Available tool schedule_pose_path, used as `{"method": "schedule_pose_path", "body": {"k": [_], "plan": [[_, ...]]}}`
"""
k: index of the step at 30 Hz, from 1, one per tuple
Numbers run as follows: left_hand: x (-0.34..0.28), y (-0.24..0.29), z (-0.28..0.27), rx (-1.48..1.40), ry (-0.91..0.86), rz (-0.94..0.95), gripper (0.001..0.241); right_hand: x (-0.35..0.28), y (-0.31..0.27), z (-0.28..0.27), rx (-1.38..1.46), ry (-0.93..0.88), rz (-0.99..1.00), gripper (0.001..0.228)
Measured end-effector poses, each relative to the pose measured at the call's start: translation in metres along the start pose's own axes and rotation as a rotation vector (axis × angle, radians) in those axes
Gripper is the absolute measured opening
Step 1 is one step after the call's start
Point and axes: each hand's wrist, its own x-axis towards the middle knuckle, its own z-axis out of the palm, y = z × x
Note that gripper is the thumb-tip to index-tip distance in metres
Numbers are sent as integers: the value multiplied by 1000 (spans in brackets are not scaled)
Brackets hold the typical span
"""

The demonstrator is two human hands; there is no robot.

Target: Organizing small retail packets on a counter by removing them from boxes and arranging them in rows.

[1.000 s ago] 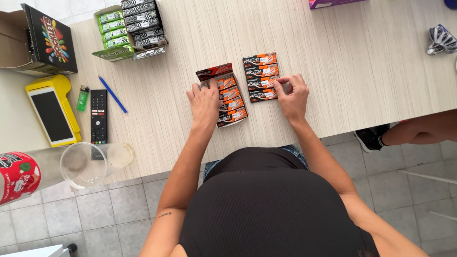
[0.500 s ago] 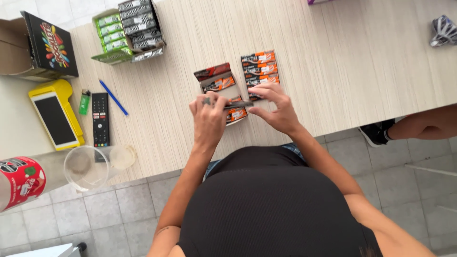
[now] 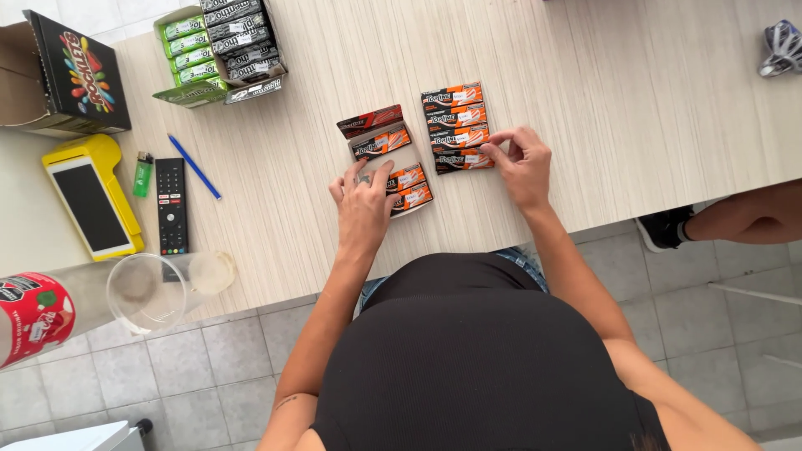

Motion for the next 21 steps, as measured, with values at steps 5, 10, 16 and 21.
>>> {"method": "schedule_pose_path", "body": {"k": [5, 10, 16, 21], "plan": [[3, -4, -2, -65, -22, -25, 65, -4, -9, -1, -71, 20, -100, 26], [4, -7, 8, -61, -5, 8, 66, -5, -3, -1, -97, -23, -103, 39], [4, 6, -8, -155, 81, 58, 56, -6, -2, 0, -129, 29, -128, 38], [-1, 18, -34, -398, 152, 93, 40, -9, -40, 3, 37, -155, -186, 44]]}}
